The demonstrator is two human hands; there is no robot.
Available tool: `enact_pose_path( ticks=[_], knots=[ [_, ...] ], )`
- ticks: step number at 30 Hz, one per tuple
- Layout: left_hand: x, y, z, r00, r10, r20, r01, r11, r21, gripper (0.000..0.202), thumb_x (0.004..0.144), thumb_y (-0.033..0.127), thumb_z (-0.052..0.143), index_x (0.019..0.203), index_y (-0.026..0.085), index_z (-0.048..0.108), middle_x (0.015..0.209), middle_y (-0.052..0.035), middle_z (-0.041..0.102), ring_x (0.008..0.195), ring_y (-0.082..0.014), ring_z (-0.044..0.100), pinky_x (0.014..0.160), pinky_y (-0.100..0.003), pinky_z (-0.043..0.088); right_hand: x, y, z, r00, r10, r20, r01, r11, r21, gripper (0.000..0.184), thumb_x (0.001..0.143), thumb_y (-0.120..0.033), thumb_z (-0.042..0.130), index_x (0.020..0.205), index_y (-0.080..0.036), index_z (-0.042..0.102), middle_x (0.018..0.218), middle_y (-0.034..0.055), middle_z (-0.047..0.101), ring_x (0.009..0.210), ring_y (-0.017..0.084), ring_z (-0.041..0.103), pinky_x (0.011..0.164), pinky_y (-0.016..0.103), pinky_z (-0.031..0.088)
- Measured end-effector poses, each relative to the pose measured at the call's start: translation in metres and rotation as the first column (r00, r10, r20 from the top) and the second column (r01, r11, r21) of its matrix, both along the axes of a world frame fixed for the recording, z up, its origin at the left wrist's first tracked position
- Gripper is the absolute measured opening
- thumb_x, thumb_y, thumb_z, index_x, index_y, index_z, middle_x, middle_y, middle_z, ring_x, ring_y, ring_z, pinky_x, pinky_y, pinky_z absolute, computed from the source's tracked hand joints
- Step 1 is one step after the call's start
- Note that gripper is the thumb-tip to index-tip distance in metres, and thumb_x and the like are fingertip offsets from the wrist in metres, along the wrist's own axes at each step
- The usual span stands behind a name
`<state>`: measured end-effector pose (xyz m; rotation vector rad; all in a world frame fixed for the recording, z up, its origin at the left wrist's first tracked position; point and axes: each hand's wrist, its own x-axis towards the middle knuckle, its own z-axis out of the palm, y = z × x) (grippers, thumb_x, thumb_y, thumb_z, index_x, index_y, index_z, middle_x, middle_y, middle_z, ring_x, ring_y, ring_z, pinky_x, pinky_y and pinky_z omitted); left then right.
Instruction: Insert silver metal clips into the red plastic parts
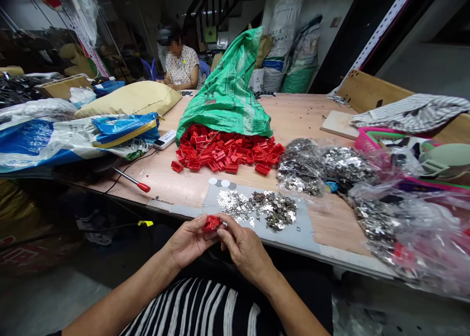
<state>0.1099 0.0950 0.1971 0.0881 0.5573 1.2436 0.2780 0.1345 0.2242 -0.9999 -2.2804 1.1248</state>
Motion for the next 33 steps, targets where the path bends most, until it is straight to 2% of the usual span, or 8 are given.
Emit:
enact_pose_path(
  ticks=[6,8,11,16,21,25,29,33],
  knots=[
    [0.003,-0.002,0.0,1.0,-0.011,0.022,0.012,1.0,-0.026,0.01,0.079,0.017,0.069,0.08,0.011,0.061,0.081,-0.0062,0.072,0.078,-0.018,0.07,0.091,-0.038,0.051,0.003,-0.002,-0.01,0.997,-0.067,-0.041,0.07,0.995,0.072,0.03,0.096,-0.035,0.039,0.116,-0.023,0.058,0.07,0.0,0.063,0.06,0.014,0.058,0.061,0.024,0.044],
    [0.005,-0.005,-0.001,0.999,-0.036,-0.001,0.036,0.999,-0.034,0.012,0.078,0.019,0.07,0.079,0.012,0.06,0.081,-0.0065,0.072,0.078,-0.0192,0.071,0.093,-0.04,0.049,0.003,-0.004,-0.014,0.991,-0.092,-0.096,0.097,0.994,0.051,0.029,0.097,-0.036,0.037,0.104,-0.022,0.062,0.074,0.001,0.064,0.063,0.014,0.058,0.062,0.023,0.044],
    [0.007,-0.011,-0.007,0.994,-0.103,-0.042,0.1,0.993,-0.067,0.016,0.078,0.023,0.071,0.08,0.013,0.059,0.083,-0.0067,0.072,0.08,-0.0212,0.071,0.092,-0.045,0.049,0.005,-0.005,-0.02,0.982,-0.13,-0.136,0.126,0.991,-0.035,0.035,0.097,-0.04,0.035,0.091,-0.02,0.063,0.064,-0.0009,0.058,0.057,0.013,0.053,0.057,0.022,0.041],
    [0.01,-0.018,-0.034,0.969,-0.198,-0.149,0.16,0.96,-0.231,0.019,0.077,0.027,0.072,0.078,0.016,0.056,0.083,-0.0047,0.072,0.076,-0.0209,0.071,0.082,-0.04,0.051,0.025,0.001,-0.029,0.951,-0.284,-0.12,0.271,0.956,-0.111,0.036,0.096,-0.044,0.036,0.105,-0.019,0.061,0.055,-0.0045,0.047,0.052,0.013,0.047,0.054,0.023,0.04],
    [0.008,-0.009,-0.071,0.928,-0.264,-0.264,0.144,0.905,-0.401,0.011,0.075,0.017,0.07,0.081,0.011,0.062,0.078,-0.0085,0.071,0.074,-0.0193,0.07,0.082,-0.036,0.05,0.048,0.012,-0.036,0.9,-0.436,-0.019,0.436,0.897,0.07,0.029,0.09,-0.045,0.049,0.103,-0.021,0.06,0.071,-0.0002,0.06,0.06,0.015,0.055,0.056,0.024,0.043],
    [0.011,0.002,-0.091,0.911,-0.27,-0.31,0.125,0.9,-0.417,0.011,0.071,0.004,0.065,0.081,0.007,0.066,0.079,-0.0101,0.071,0.072,-0.0167,0.068,0.081,-0.031,0.05,0.046,0.014,-0.042,0.926,-0.374,0.052,0.352,0.906,0.235,0.017,0.09,-0.033,0.049,0.097,-0.022,0.06,0.091,0.0051,0.067,0.078,0.018,0.064,0.07,0.028,0.049],
    [0.016,0.008,-0.1,0.893,-0.23,-0.387,0.082,0.929,-0.361,0.016,0.066,0.005,0.069,0.082,0.009,0.069,0.083,-0.0094,0.072,0.075,-0.0165,0.066,0.078,-0.029,0.048,0.031,0.015,-0.048,0.931,-0.345,0.121,0.279,0.884,0.375,0.018,0.091,-0.027,0.046,0.102,-0.022,0.06,0.1,0.0067,0.067,0.089,0.021,0.065,0.076,0.031,0.05],
    [0.015,0.007,-0.095,0.854,-0.147,-0.499,0.038,0.974,-0.222,0.029,0.062,0.01,0.076,0.09,0.015,0.07,0.093,-0.0049,0.072,0.09,-0.0176,0.064,0.087,-0.028,0.045,0.02,0.017,-0.049,0.91,-0.369,0.191,0.249,0.853,0.459,0.019,0.091,-0.026,0.047,0.105,-0.021,0.059,0.1,0.0064,0.068,0.086,0.02,0.066,0.072,0.031,0.05]
  ],
)
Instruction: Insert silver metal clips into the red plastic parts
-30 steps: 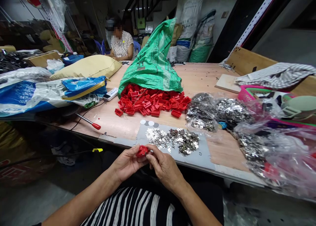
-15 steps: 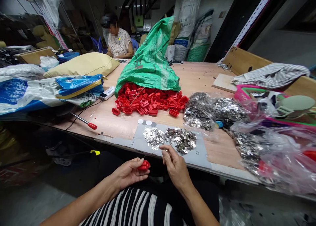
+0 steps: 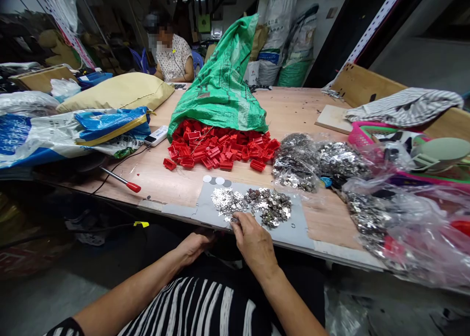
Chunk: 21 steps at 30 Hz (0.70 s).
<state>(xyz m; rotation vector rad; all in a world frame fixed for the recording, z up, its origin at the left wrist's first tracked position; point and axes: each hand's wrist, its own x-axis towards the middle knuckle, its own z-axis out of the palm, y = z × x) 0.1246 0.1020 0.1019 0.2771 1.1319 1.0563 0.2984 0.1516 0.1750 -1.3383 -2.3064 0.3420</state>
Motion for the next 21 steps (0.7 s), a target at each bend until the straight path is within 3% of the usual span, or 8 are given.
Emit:
enact_pose_path(
  ticks=[3,6,10,12,15,16,18,21],
  knots=[
    [-0.007,-0.002,0.012,0.996,-0.07,-0.06,0.074,0.994,0.075,0.032,0.057,0.009,0.079,0.088,0.015,0.073,0.089,-0.0044,0.073,0.095,-0.0191,0.063,0.093,-0.029,0.042,-0.003,0.001,0.0,0.999,-0.006,0.037,0.005,1.0,0.03,0.017,0.092,-0.026,0.047,0.101,-0.022,0.061,0.098,0.0048,0.069,0.081,0.019,0.067,0.066,0.028,0.049],
    [-0.016,-0.003,0.033,0.966,-0.238,-0.102,0.248,0.964,0.094,0.027,0.057,0.015,0.081,0.083,0.011,0.074,0.079,-0.0075,0.072,0.08,-0.0199,0.065,0.083,-0.033,0.046,-0.003,0.001,-0.001,1.0,-0.011,0.024,0.011,0.999,0.035,0.016,0.093,-0.028,0.047,0.096,-0.023,0.062,0.095,0.0037,0.069,0.078,0.017,0.067,0.063,0.026,0.048],
    [-0.024,0.004,0.072,0.844,-0.526,-0.104,0.535,0.813,0.228,0.032,0.07,0.033,0.075,0.095,0.014,0.071,0.093,-0.0101,0.07,0.075,-0.0178,0.067,0.073,-0.031,0.049,0.0,0.0,-0.002,0.999,-0.018,-0.034,0.018,1.0,-0.001,0.017,0.094,-0.03,0.046,0.095,-0.023,0.061,0.093,0.0031,0.068,0.078,0.017,0.066,0.066,0.026,0.048],
    [-0.026,0.016,0.087,0.871,-0.465,-0.157,0.491,0.826,0.276,0.034,0.07,0.038,0.073,0.094,0.014,0.069,0.088,-0.0098,0.07,0.071,-0.0174,0.067,0.067,-0.029,0.049,0.001,0.0,-0.001,0.997,-0.009,-0.083,0.008,1.0,-0.014,0.017,0.094,-0.03,0.045,0.095,-0.023,0.061,0.092,0.0033,0.068,0.079,0.017,0.065,0.068,0.027,0.048],
    [-0.028,0.043,0.095,0.906,-0.13,-0.404,0.287,0.888,0.359,0.029,0.076,0.036,0.066,0.096,0.015,0.066,0.084,-0.007,0.067,0.069,-0.0178,0.065,0.06,-0.027,0.046,0.004,0.001,-0.001,0.987,-0.003,-0.162,-0.002,1.0,-0.031,0.018,0.094,-0.032,0.045,0.093,-0.023,0.061,0.09,0.0035,0.068,0.08,0.017,0.065,0.07,0.027,0.048],
    [-0.029,0.053,0.095,0.845,0.002,-0.535,0.245,0.887,0.39,0.024,0.078,0.032,0.064,0.096,0.016,0.065,0.086,-0.0066,0.065,0.07,-0.0174,0.063,0.062,-0.028,0.046,0.005,0.001,-0.001,0.982,-0.002,-0.187,-0.004,1.0,-0.031,0.018,0.094,-0.032,0.045,0.093,-0.023,0.061,0.09,0.0036,0.068,0.08,0.017,0.065,0.071,0.027,0.049],
    [-0.031,0.074,0.094,0.578,0.248,-0.777,0.231,0.864,0.448,0.026,0.076,0.02,0.064,0.102,0.018,0.065,0.095,-0.0068,0.063,0.079,-0.018,0.061,0.075,-0.032,0.046,0.006,0.002,-0.003,0.972,0.0,-0.236,-0.004,1.0,-0.017,0.018,0.094,-0.032,0.045,0.093,-0.023,0.06,0.089,0.0041,0.068,0.081,0.018,0.065,0.072,0.027,0.049],
    [-0.034,0.104,0.091,0.233,0.364,-0.902,0.316,0.849,0.424,0.041,0.079,0.016,0.061,0.119,0.021,0.058,0.113,-0.0093,0.058,0.1,-0.0219,0.055,0.093,-0.034,0.041,0.007,0.002,-0.006,0.962,-0.001,-0.274,0.004,1.0,0.011,0.018,0.093,-0.032,0.046,0.093,-0.022,0.061,0.088,0.0047,0.07,0.079,0.018,0.066,0.07,0.028,0.05]
  ],
)
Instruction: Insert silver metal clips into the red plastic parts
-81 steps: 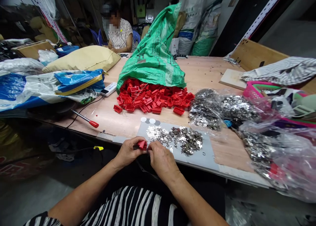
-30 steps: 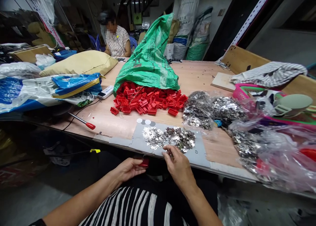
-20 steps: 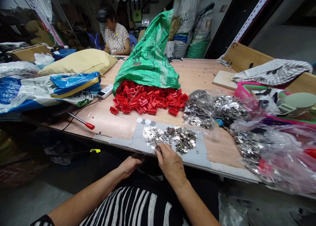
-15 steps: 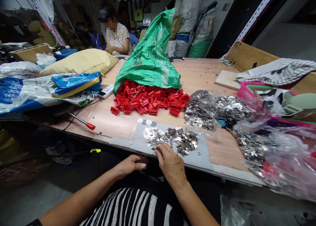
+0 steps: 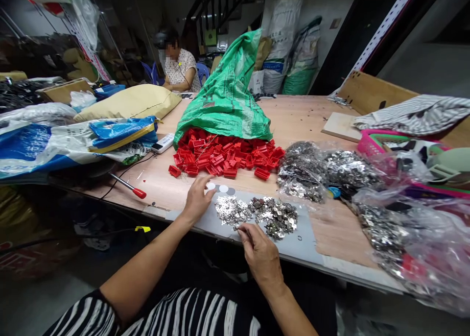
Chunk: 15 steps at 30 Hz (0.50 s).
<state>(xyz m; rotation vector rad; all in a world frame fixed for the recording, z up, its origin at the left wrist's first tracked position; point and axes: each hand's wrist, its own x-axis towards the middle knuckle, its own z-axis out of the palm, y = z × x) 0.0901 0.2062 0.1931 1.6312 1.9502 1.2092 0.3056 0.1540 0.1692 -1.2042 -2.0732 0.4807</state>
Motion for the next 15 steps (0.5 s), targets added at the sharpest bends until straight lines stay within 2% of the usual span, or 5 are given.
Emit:
enact_pose_path(
  ticks=[1,4,8,11,15],
  knots=[
    [-0.001,0.009,0.0,0.997,0.019,-0.072,-0.022,0.999,-0.03,0.042,0.081,0.017,0.06,0.122,0.021,0.056,0.115,-0.0099,0.057,0.105,-0.0227,0.053,0.095,-0.034,0.039,0.0,0.0,-0.001,1.0,-0.007,-0.003,0.007,1.0,0.009,0.018,0.093,-0.032,0.046,0.093,-0.023,0.06,0.088,0.0046,0.071,0.078,0.018,0.067,0.069,0.028,0.05],
    [-0.004,0.034,-0.002,0.993,0.053,-0.109,-0.062,0.995,-0.077,0.041,0.08,0.017,0.061,0.12,0.017,0.057,0.109,-0.0126,0.058,0.107,-0.0264,0.052,0.095,-0.037,0.037,0.002,0.0,-0.003,1.0,-0.027,0.003,0.027,0.999,0.043,0.018,0.093,-0.033,0.045,0.093,-0.023,0.06,0.085,0.0039,0.071,0.071,0.018,0.067,0.064,0.027,0.049],
    [-0.008,0.05,-0.006,0.994,0.07,-0.089,-0.08,0.99,-0.114,0.018,0.076,0.015,0.064,0.094,0.018,0.064,0.091,-0.0096,0.06,0.098,-0.0258,0.054,0.091,-0.038,0.038,0.003,0.0,-0.006,0.999,-0.05,0.002,0.05,0.996,0.07,0.018,0.093,-0.035,0.044,0.091,-0.023,0.058,0.078,0.0027,0.071,0.06,0.017,0.066,0.056,0.026,0.048],
    [-0.009,0.047,-0.008,0.997,0.069,-0.044,-0.072,0.993,-0.094,0.008,0.074,0.013,0.065,0.077,0.019,0.06,0.084,-0.0063,0.058,0.095,-0.023,0.053,0.092,-0.036,0.037,0.004,0.001,-0.008,0.998,-0.057,-0.001,0.057,0.995,0.077,0.018,0.093,-0.036,0.044,0.09,-0.023,0.056,0.077,0.0023,0.07,0.057,0.016,0.064,0.054,0.026,0.047],
    [-0.008,0.024,-0.004,0.995,0.051,0.081,-0.049,0.998,-0.032,0.01,0.077,0.017,0.064,0.072,0.019,0.055,0.087,-0.0046,0.056,0.094,-0.0198,0.053,0.09,-0.033,0.039,0.004,0.002,-0.01,0.999,-0.048,-0.012,0.049,0.997,0.066,0.017,0.093,-0.035,0.044,0.091,-0.023,0.056,0.078,0.0021,0.07,0.059,0.016,0.065,0.056,0.026,0.048]
  ],
)
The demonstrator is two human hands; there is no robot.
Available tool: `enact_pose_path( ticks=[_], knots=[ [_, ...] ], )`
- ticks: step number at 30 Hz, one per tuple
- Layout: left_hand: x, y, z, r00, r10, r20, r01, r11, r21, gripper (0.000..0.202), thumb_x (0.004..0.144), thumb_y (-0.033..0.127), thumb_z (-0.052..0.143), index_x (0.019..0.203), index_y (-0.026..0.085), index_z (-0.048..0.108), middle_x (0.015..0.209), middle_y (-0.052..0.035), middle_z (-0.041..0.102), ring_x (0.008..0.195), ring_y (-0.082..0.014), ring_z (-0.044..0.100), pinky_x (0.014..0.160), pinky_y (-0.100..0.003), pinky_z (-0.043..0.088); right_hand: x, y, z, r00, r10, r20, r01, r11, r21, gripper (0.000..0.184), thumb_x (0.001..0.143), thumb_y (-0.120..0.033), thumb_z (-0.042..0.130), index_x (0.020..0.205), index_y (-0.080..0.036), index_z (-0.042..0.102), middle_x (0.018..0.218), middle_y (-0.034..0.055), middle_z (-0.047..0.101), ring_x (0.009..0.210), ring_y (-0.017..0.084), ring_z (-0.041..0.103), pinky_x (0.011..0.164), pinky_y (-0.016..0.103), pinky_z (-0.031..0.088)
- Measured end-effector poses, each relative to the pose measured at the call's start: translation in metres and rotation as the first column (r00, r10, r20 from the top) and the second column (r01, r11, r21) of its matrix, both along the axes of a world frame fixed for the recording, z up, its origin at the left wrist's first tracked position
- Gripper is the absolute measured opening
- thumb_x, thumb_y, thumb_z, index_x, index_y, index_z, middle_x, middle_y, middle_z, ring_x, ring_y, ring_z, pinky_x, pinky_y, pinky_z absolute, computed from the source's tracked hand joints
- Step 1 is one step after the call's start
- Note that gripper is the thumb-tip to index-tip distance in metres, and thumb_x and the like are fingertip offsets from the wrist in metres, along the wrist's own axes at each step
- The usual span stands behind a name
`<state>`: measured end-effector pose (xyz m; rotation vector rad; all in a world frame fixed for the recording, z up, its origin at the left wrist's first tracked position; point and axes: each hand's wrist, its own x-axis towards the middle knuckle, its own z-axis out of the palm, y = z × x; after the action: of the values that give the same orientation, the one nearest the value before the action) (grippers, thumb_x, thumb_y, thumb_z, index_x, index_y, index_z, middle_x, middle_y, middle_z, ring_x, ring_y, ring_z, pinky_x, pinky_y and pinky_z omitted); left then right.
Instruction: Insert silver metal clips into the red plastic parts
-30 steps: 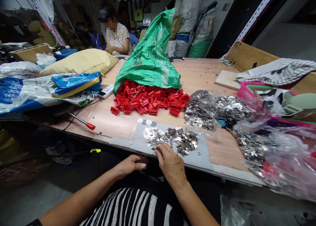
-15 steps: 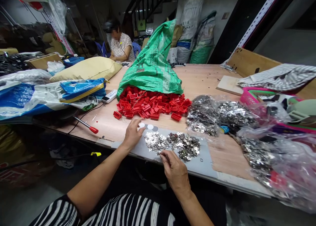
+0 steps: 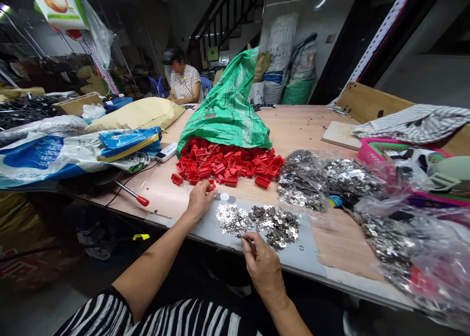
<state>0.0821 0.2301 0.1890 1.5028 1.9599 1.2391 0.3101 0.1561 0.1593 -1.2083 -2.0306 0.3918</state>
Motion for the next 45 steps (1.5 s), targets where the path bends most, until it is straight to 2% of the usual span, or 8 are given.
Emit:
enact_pose_path(
  ticks=[5,8,13,20,25,32,38,45],
  knots=[
    [0.01,-0.047,0.008,0.951,-0.122,0.285,0.114,0.993,0.042,0.024,0.08,0.033,0.063,0.071,0.019,0.047,0.08,0.0001,0.057,0.073,-0.0125,0.057,0.071,-0.025,0.045,0.0,-0.001,0.004,0.999,0.026,-0.044,-0.028,0.999,-0.047,0.017,0.092,-0.034,0.046,0.091,-0.023,0.058,0.08,0.0023,0.07,0.063,0.016,0.065,0.058,0.026,0.049],
    [0.016,-0.076,0.011,0.563,-0.243,0.79,0.237,0.963,0.127,0.031,0.069,0.029,0.076,0.075,0.018,0.048,0.083,0.0003,0.062,0.08,-0.0135,0.061,0.079,-0.028,0.045,0.001,-0.001,0.007,0.998,0.03,-0.056,-0.034,0.998,-0.058,0.019,0.092,-0.036,0.046,0.09,-0.023,0.059,0.079,0.0024,0.07,0.061,0.016,0.063,0.058,0.026,0.049],
    [0.017,-0.11,0.017,0.368,-0.206,0.907,0.267,0.958,0.11,0.056,0.055,0.016,0.084,0.102,0.021,0.054,0.093,-0.002,0.065,0.086,-0.0151,0.062,0.083,-0.028,0.044,0.001,-0.004,0.009,0.997,0.021,-0.078,-0.026,0.998,-0.055,0.022,0.093,-0.039,0.045,0.091,-0.023,0.059,0.075,0.0024,0.069,0.055,0.016,0.06,0.055,0.027,0.048],
    [0.025,-0.133,0.015,0.119,-0.193,0.974,0.384,0.914,0.134,0.043,0.062,0.013,0.077,0.101,0.017,0.058,0.096,-0.0047,0.063,0.079,-0.0115,0.059,0.071,-0.022,0.04,-0.001,-0.015,0.017,0.993,0.016,-0.12,-0.022,0.999,-0.047,0.021,0.093,-0.039,0.047,0.089,-0.023,0.061,0.072,0.0013,0.067,0.052,0.014,0.058,0.051,0.025,0.045],
    [0.033,-0.138,0.009,0.319,-0.064,0.945,0.348,0.936,-0.054,0.057,0.059,0.012,0.082,0.109,0.02,0.056,0.081,0.0023,0.058,0.07,-0.0081,0.055,0.065,-0.02,0.038,0.0,-0.019,0.025,0.991,0.015,-0.13,-0.023,0.998,-0.063,0.02,0.092,-0.038,0.048,0.089,-0.023,0.061,0.07,0.0009,0.066,0.05,0.014,0.056,0.051,0.024,0.045],
    [0.032,-0.137,0.017,0.279,-0.125,0.952,0.411,0.912,-0.001,0.06,0.064,0.016,0.079,0.12,0.019,0.057,0.099,-0.0034,0.062,0.096,-0.0154,0.06,0.094,-0.027,0.038,-0.004,-0.023,0.032,0.989,-0.001,-0.151,-0.017,0.993,-0.119,0.021,0.091,-0.039,0.051,0.088,-0.022,0.062,0.073,0.0017,0.068,0.051,0.013,0.057,0.052,0.024,0.046],
    [0.032,-0.138,0.011,0.826,-0.301,0.477,0.312,0.948,0.059,0.048,0.072,0.022,0.073,0.118,0.024,0.062,0.106,-0.0043,0.06,0.098,-0.019,0.059,0.092,-0.033,0.044,-0.006,-0.026,0.041,0.985,0.005,-0.173,-0.028,0.991,-0.129,0.019,0.091,-0.036,0.052,0.092,-0.022,0.064,0.074,0.0008,0.069,0.051,0.013,0.057,0.051,0.023,0.046],
    [0.037,-0.143,0.015,0.964,-0.252,0.079,0.243,0.963,0.115,0.021,0.075,0.016,0.068,0.094,0.019,0.061,0.089,-0.0023,0.062,0.082,-0.0168,0.059,0.076,-0.029,0.048,-0.009,-0.031,0.051,0.983,0.104,-0.151,-0.118,0.989,-0.087,0.01,0.091,-0.028,0.054,0.091,-0.023,0.063,0.078,0.0003,0.068,0.058,0.013,0.06,0.057,0.023,0.047]
  ],
)
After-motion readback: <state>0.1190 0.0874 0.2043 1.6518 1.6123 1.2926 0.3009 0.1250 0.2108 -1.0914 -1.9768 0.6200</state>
